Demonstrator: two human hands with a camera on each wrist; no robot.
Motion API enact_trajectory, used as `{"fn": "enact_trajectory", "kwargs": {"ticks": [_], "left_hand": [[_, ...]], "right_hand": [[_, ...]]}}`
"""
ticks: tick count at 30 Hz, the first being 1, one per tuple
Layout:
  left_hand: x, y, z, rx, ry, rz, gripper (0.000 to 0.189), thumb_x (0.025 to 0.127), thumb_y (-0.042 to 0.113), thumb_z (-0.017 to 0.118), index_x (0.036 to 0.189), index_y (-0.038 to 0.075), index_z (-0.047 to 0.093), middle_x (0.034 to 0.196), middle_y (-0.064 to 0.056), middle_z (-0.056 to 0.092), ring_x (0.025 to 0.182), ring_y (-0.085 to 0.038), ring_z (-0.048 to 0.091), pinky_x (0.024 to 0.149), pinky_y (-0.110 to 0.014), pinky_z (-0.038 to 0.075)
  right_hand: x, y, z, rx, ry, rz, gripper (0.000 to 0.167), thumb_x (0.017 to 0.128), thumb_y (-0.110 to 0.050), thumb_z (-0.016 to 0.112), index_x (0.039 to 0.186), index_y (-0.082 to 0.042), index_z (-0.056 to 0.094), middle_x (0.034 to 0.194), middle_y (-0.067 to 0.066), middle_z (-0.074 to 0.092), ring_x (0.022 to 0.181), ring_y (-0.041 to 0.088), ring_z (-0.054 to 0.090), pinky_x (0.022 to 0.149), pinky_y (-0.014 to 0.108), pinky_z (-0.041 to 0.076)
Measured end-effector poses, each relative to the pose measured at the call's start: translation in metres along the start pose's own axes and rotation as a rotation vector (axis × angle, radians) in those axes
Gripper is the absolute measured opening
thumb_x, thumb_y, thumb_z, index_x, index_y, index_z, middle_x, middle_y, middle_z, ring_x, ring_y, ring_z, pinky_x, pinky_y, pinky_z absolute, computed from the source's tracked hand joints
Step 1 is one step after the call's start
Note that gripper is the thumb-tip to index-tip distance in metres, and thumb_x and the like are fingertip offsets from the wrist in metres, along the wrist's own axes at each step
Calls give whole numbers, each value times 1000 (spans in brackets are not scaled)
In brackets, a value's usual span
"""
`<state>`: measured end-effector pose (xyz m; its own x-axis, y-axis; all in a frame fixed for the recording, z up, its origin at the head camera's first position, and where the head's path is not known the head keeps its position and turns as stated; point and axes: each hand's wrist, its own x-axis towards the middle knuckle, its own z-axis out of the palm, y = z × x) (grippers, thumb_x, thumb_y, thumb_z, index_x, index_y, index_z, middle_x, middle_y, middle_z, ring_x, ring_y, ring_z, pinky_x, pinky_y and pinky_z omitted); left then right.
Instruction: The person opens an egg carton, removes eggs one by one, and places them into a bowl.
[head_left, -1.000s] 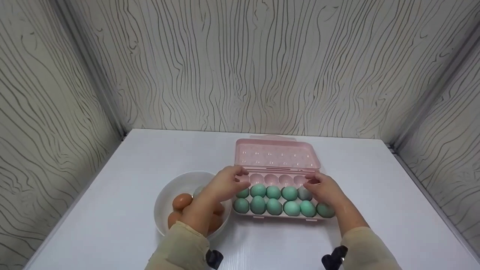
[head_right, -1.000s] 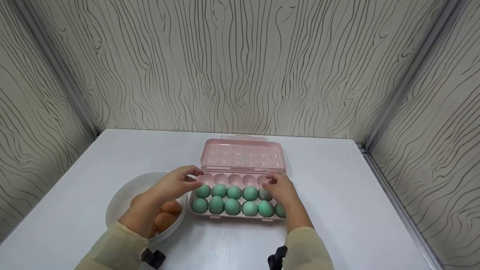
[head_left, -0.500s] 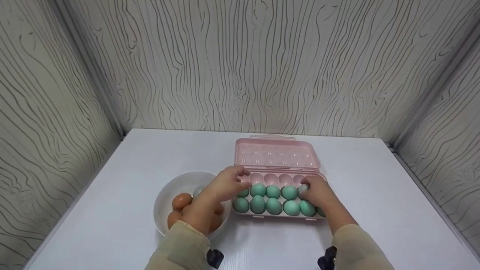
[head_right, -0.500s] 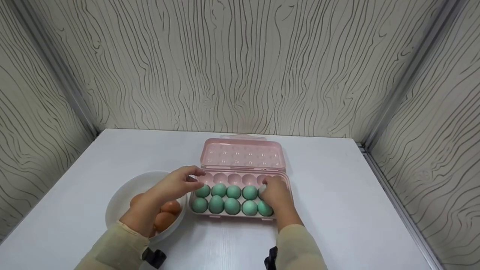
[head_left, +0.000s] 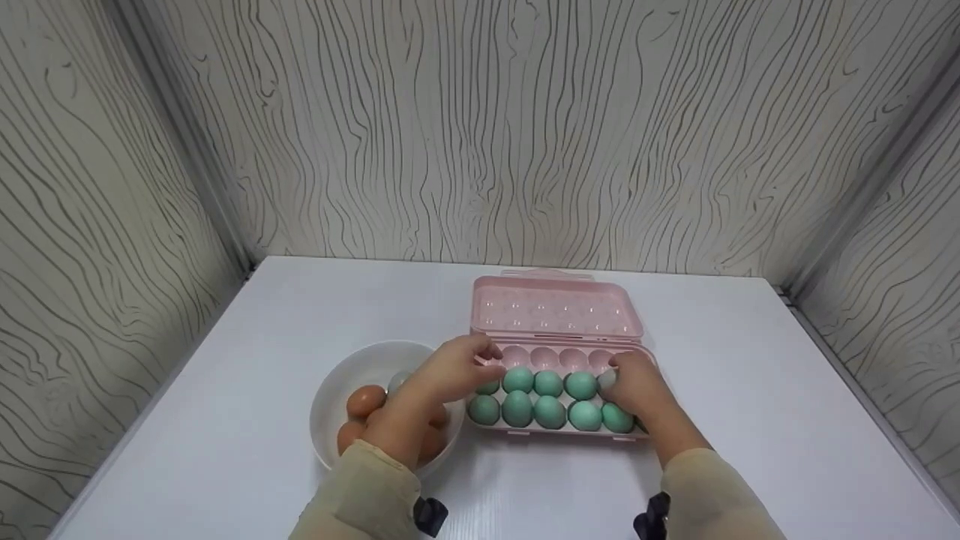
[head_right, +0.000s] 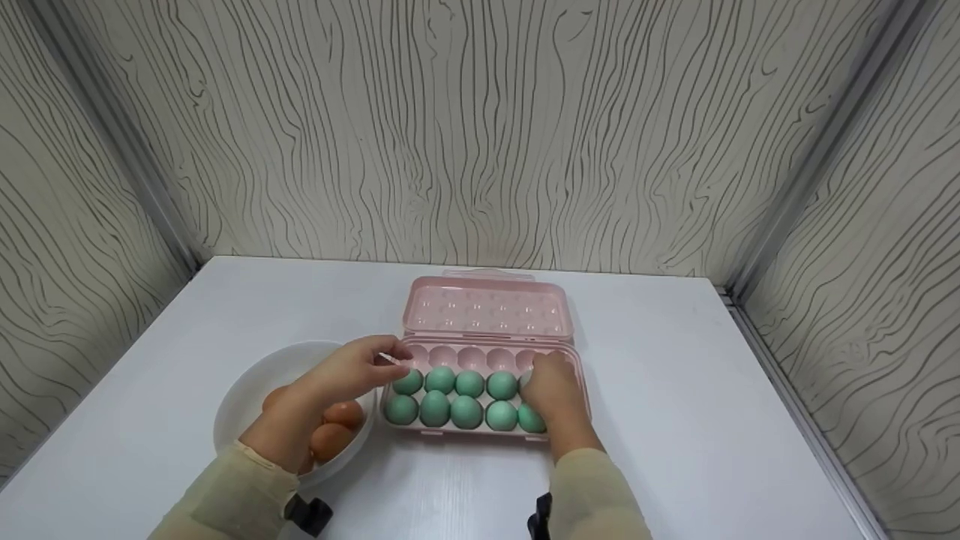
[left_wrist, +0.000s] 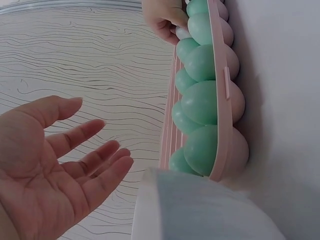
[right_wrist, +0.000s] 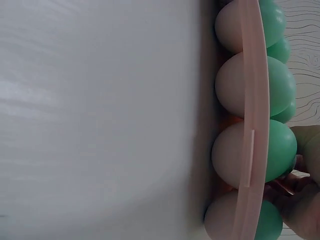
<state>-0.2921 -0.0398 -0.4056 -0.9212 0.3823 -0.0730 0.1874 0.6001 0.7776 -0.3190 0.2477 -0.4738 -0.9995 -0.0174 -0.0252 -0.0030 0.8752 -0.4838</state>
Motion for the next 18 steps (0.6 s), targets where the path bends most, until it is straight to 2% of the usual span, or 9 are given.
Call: {"fn": "enact_trajectory", "kwargs": {"ticks": [7,15,18], "left_hand": [[1,1,0,-7,-9,-16,21,87,27,61,104,16,60,105,-1,58,95,-19,54,84,-39,46],[0,2,1,-19,-22,-62,16,88,27,60,102,19,60,102,2,58,93,-17,54,82,-37,47],[0,3,1,-24,-20,-76,17,87,28,60,103,21,60,104,2,58,95,-17,54,83,-37,48]], "right_hand": [[0,0,0,66,0,54,28,75,-9,67,100,1,60,96,11,60,90,25,55,84,47,44],[-2,7,-3,94,-9,79,21,76,-14,66,95,-6,60,91,6,58,85,22,52,77,43,46],[-3,10,-6,91,5,62,23,75,-17,67,94,-8,60,93,6,58,86,23,52,77,42,46]]}}
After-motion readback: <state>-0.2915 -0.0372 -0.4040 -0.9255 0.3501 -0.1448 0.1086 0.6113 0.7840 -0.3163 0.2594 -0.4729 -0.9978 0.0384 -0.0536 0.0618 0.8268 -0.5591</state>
